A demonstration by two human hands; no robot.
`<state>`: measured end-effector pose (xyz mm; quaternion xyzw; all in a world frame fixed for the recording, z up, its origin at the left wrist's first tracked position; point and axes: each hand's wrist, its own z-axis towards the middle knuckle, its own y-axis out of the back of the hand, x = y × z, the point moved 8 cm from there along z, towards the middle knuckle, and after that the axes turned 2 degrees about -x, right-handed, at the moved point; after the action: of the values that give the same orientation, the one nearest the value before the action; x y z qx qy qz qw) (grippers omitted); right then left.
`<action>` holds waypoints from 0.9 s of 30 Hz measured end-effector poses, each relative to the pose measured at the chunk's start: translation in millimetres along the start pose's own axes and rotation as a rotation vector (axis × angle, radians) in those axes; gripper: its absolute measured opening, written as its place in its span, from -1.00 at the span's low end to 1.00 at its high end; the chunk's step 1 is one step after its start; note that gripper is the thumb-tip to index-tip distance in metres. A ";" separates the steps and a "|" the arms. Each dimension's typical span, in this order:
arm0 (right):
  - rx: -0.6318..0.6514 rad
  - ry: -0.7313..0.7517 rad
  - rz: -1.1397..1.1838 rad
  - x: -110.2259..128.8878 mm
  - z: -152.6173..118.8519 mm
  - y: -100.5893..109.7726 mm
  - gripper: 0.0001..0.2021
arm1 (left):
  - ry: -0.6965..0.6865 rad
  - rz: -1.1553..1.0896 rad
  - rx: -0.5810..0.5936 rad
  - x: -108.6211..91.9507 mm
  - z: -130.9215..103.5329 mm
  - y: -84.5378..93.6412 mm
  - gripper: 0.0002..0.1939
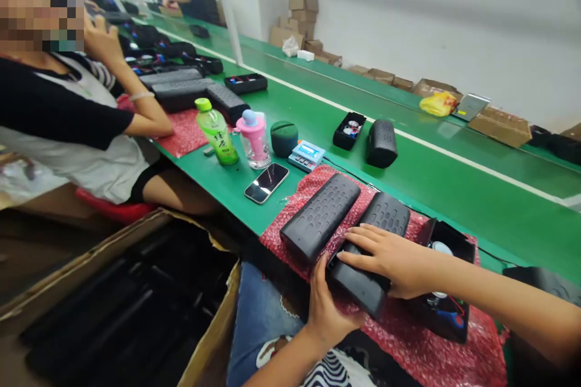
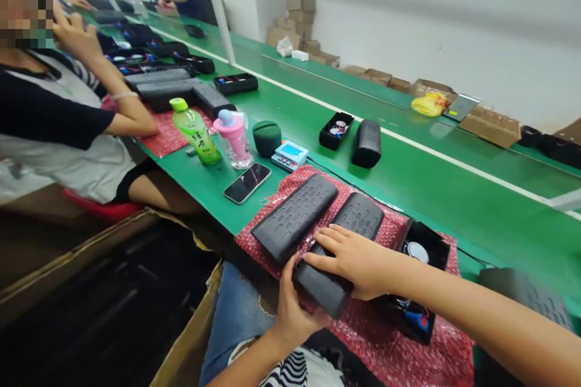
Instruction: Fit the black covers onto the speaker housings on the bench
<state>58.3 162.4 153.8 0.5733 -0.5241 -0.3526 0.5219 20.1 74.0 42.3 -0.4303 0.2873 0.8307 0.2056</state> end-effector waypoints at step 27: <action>0.117 -0.107 0.072 -28.2 6.5 -34.6 0.08 | -0.012 0.096 -0.004 3.4 2.1 -4.0 0.27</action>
<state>54.4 184.9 114.9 0.5637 -0.5913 -0.3326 0.4712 19.3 78.6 39.2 -0.4115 0.3044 0.8428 0.1665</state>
